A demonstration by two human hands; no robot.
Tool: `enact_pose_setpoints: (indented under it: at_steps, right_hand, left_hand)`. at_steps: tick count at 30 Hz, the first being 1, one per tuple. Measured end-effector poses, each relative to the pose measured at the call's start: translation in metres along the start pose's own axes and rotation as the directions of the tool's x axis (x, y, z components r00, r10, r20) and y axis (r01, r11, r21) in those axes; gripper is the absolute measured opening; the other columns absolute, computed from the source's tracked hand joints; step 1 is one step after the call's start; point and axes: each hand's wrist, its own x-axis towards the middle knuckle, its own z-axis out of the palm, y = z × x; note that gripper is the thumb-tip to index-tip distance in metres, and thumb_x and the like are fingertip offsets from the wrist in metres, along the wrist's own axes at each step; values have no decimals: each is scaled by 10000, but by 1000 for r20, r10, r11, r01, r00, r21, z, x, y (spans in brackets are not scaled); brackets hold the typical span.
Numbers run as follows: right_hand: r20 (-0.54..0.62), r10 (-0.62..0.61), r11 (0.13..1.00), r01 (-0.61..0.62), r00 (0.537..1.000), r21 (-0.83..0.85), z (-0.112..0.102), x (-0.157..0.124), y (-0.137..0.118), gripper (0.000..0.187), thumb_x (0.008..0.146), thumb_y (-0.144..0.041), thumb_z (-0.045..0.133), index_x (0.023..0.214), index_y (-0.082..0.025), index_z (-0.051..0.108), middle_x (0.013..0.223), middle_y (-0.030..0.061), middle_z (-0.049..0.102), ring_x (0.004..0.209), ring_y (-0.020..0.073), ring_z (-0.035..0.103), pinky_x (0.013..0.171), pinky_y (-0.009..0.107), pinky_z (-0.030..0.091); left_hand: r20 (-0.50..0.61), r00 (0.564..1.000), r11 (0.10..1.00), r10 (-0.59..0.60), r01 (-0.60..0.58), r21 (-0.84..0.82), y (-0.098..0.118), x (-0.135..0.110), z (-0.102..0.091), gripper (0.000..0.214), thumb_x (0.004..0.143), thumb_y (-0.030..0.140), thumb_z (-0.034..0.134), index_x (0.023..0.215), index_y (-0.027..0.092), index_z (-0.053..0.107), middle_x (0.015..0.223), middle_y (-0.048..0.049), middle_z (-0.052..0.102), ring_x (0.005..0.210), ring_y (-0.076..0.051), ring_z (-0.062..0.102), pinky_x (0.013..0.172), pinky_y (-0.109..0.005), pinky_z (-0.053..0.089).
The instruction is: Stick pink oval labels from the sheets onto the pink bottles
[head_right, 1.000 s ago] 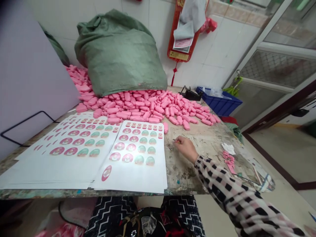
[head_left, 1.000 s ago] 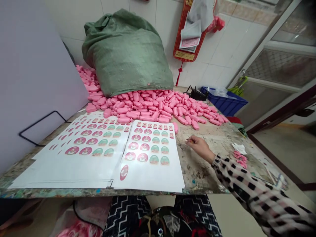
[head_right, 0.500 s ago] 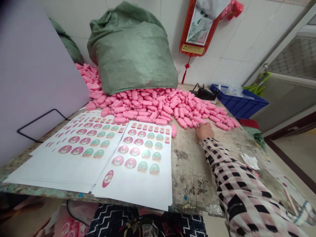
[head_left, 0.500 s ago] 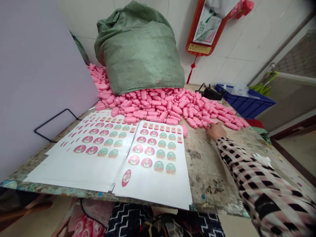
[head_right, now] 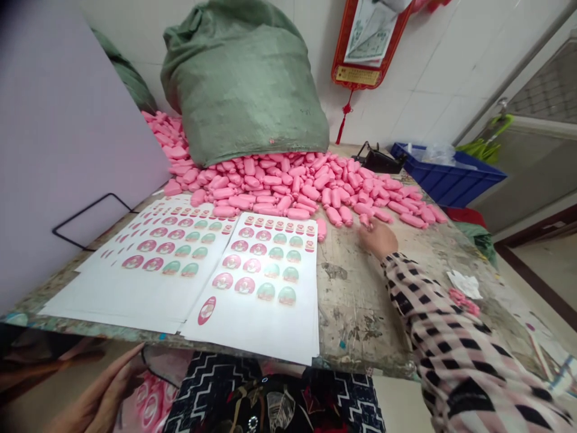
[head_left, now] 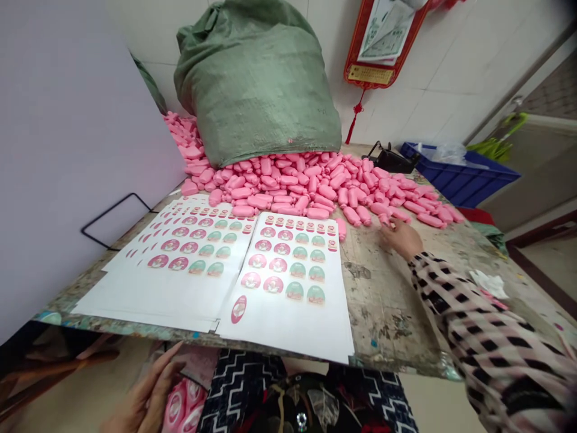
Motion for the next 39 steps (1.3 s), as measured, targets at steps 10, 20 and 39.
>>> enact_pose_setpoints:
  at_steps: [10,20,39]
  right_hand:
    - [578,-535,164,-596,616,786,-8,-223,-131,247,786,-414,561,931,-219,518,621,-71,464,384,22,138,353,171,99]
    - [117,-592,702,438,798,561,19,-246,-128,313,853,-373,483,1113,-247,602,1168,61,575,969,198,567,793,332,463]
    - [150,-626,775,587,766,234,15,-221,-137,322,930,-365,317,1027,-254,603,927,41,583,813,172,570,693,290,416]
  left_hand:
    - [499,838,713,223,209,-670,112,-28,77,428,771,377,611,1177,247,578,1137,-72,632,961,-202,616,894,-352,464]
    - [344,931,722,123,154,-674,93,-14,56,225,753,353,619,914,197,596,878,-22,666,671,-125,592,704,-280,467]
    - [359,815,891,455,-413,-190,79,25,37,205,681,291,658,880,249,684,904,-15,670,858,-197,575,813,-290,405]
